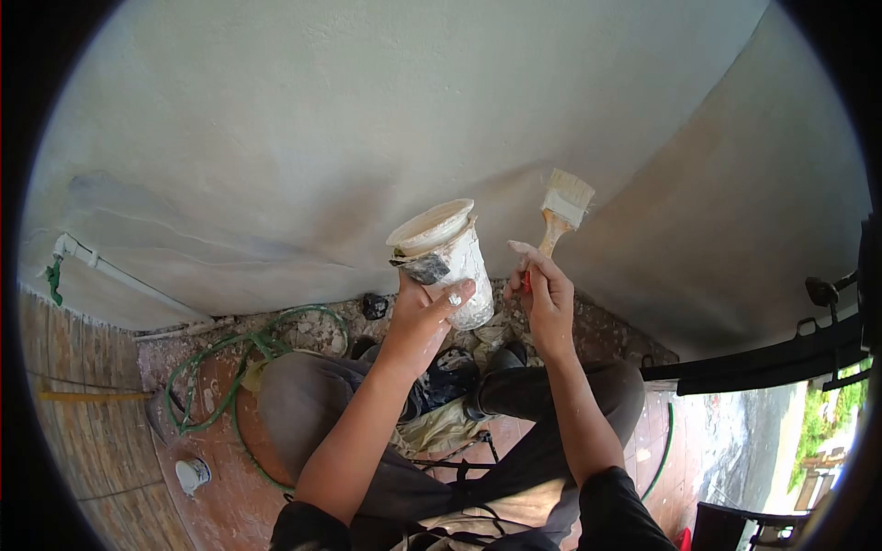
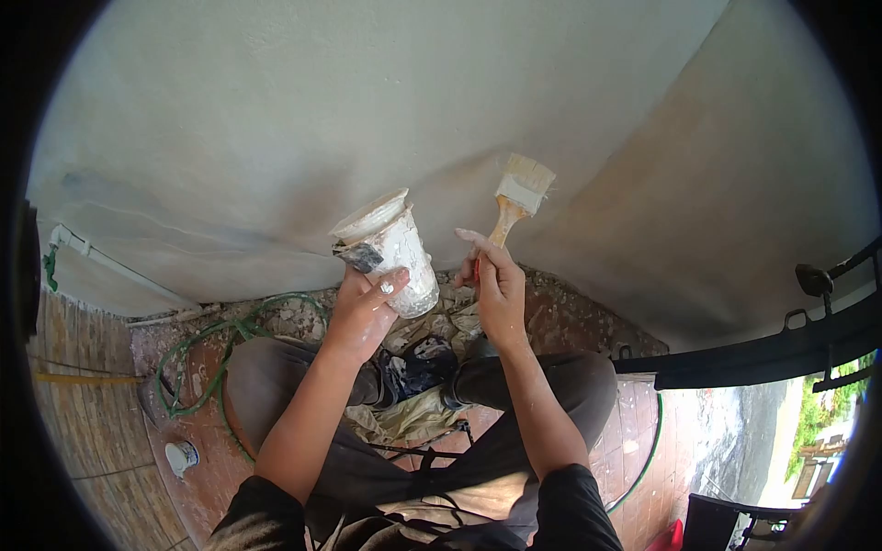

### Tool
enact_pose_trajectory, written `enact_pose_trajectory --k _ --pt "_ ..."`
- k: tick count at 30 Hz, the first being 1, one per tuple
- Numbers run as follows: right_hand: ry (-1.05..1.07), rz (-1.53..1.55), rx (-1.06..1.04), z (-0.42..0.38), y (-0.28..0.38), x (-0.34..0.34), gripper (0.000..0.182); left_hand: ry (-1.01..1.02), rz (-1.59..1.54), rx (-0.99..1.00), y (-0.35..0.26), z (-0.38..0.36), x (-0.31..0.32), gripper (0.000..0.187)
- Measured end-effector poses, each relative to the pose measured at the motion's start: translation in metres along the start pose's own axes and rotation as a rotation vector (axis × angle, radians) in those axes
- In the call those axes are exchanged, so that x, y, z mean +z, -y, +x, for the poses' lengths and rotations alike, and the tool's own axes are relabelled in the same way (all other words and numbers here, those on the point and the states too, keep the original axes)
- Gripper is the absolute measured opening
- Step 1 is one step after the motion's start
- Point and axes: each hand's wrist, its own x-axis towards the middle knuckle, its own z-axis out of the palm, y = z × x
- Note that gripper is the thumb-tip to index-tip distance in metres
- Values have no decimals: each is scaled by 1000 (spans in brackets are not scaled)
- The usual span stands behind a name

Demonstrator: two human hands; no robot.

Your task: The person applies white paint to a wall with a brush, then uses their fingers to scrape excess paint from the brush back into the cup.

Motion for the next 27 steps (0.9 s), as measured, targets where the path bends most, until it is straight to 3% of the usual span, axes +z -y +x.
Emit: enact_pose_trajectory --k 7,13,17,21,24,27 --pt "50 -104 12 -4 -15 -22 32 -37 -18 -60 14 -2 4 59" --pt "39 -121 14 -11 -7 3 36 -18 -4 -115 12 0 0 56" --pt "-17 -33 8 -17 -12 5 46 22 -12 -158 15 -2 -3 67" --pt "-30 57 26 -20 -9 0 39 18 51 -118 21 -4 2 67" --pt "-35 -235 97 -16 0 7 33 0 118 -103 18 -2 4 67" --pt "-47 -224 20 -14 -12 7 35 -12 134 -112 23 -2 4 68"
